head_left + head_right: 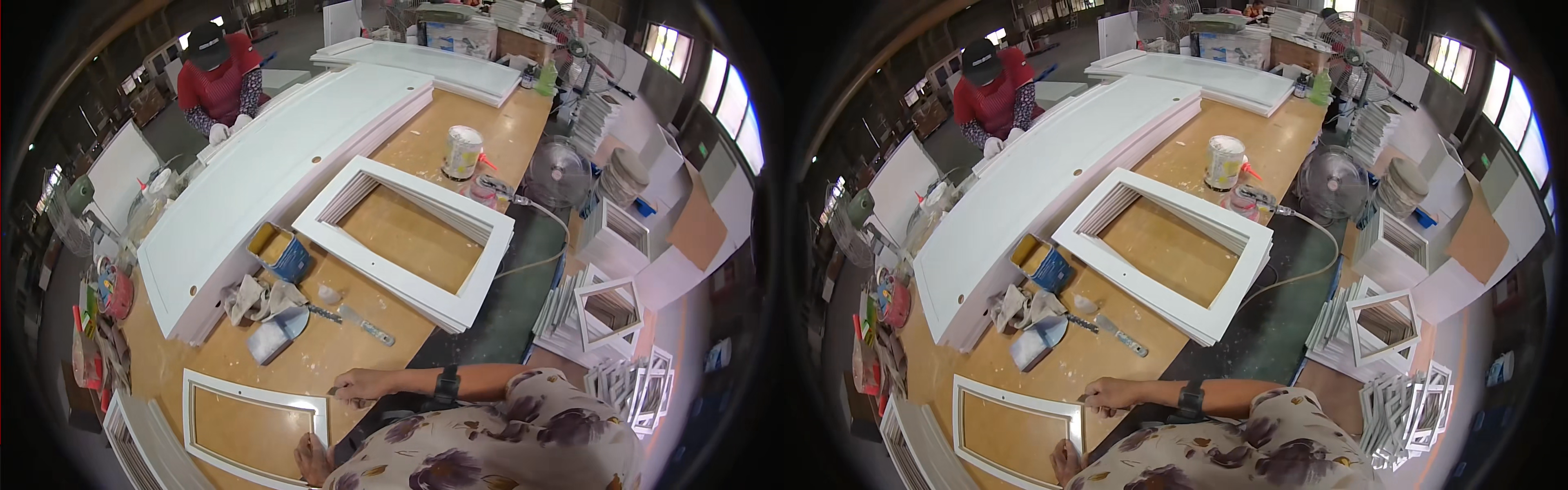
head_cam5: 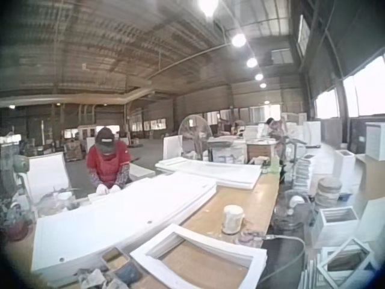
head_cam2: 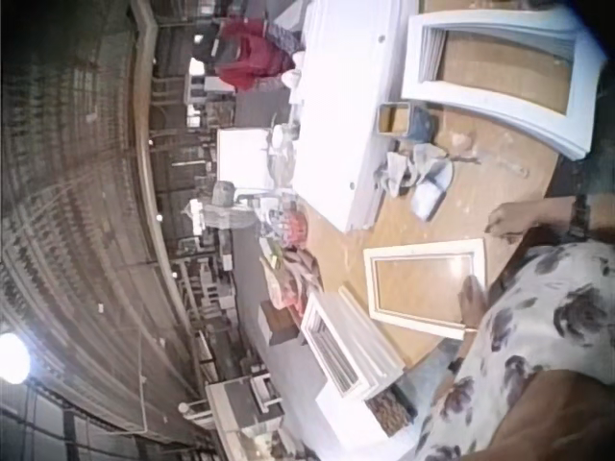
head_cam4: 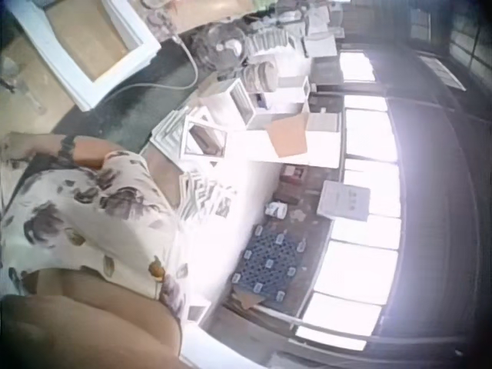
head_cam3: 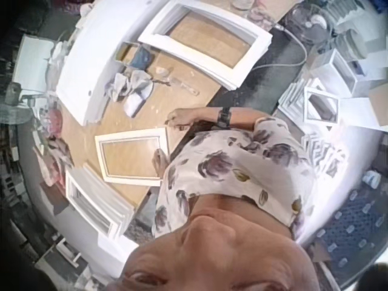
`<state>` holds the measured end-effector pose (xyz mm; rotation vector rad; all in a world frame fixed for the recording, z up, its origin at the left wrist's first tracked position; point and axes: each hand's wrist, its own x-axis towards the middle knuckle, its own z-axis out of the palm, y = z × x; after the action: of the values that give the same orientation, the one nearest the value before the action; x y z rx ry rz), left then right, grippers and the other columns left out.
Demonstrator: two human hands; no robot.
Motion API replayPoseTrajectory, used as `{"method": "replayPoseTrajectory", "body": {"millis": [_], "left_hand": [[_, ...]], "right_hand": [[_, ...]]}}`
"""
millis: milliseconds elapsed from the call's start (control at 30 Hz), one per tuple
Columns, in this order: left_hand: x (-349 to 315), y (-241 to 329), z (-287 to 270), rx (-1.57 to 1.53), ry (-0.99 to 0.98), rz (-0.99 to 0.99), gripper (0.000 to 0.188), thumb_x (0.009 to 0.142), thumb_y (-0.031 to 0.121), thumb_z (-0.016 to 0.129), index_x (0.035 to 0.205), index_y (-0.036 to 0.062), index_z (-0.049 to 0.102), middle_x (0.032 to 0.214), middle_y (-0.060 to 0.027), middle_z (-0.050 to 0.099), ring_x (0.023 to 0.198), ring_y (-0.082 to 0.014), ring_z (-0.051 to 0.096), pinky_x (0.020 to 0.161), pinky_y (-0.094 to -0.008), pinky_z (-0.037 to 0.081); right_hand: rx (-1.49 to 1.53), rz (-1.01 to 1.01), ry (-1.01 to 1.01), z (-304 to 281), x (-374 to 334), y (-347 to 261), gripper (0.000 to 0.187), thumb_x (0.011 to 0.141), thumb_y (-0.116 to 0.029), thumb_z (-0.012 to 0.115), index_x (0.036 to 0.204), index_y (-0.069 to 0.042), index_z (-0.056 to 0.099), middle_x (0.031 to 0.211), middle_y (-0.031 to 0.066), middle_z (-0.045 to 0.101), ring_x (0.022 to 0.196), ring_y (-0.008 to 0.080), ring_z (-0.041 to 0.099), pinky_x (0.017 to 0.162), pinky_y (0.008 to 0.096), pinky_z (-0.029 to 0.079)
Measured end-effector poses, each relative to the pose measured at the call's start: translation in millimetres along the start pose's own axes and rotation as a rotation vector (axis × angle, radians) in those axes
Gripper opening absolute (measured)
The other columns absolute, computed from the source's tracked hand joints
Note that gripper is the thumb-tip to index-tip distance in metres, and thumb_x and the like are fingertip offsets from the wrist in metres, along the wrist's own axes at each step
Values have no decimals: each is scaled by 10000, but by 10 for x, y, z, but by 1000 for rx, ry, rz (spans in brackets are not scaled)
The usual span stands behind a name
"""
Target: Sanding the edges and corners of white wooden frames and applying filler to the joints.
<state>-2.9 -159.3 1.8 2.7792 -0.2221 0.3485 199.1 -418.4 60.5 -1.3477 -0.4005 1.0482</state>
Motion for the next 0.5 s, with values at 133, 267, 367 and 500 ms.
{"method": "replayPoseTrajectory", "body": {"millis": [133, 267, 367, 500], "left_hand": [[223, 110, -39, -96, 18, -46, 302, 910, 156, 656, 1195, 94, 577, 1093, -170, 597, 966, -327, 569, 881, -434, 471], [354, 427, -171, -147, 38, -397, 211, 877, 186, 690, 1019, 32, 668, 921, -162, 615, 859, -316, 594, 786, -402, 491], [378, 665, -248, -162, -18, -706, 324, 845, 269, 736, 1014, 4, 657, 928, -161, 616, 861, -288, 591, 784, -388, 484], [140, 515, -239, -199, -150, -967, 383, 852, 294, 734, 1063, -14, 648, 936, -155, 645, 846, -255, 622, 769, -368, 508]], "right_hand": [[-154, -72, -49, -90, 258, 177, 404, 916, -418, 616, 771, -43, 579, 668, 22, 558, 502, 99, 492, 441, 255, 390], [-199, -123, -88, -76, 535, 227, 474, 871, -494, 657, 725, -52, 570, 629, 12, 534, 459, 99, 456, 422, 268, 366], [-381, -149, -60, 3, 668, 252, 443, 851, -452, 680, 802, -19, 598, 703, 92, 604, 543, 207, 560, 518, 350, 458], [-597, -317, 110, 133, 673, 261, 407, 810, -304, 699, 1035, 11, 572, 954, 230, 617, 898, 383, 603, 815, 442, 475]]}}
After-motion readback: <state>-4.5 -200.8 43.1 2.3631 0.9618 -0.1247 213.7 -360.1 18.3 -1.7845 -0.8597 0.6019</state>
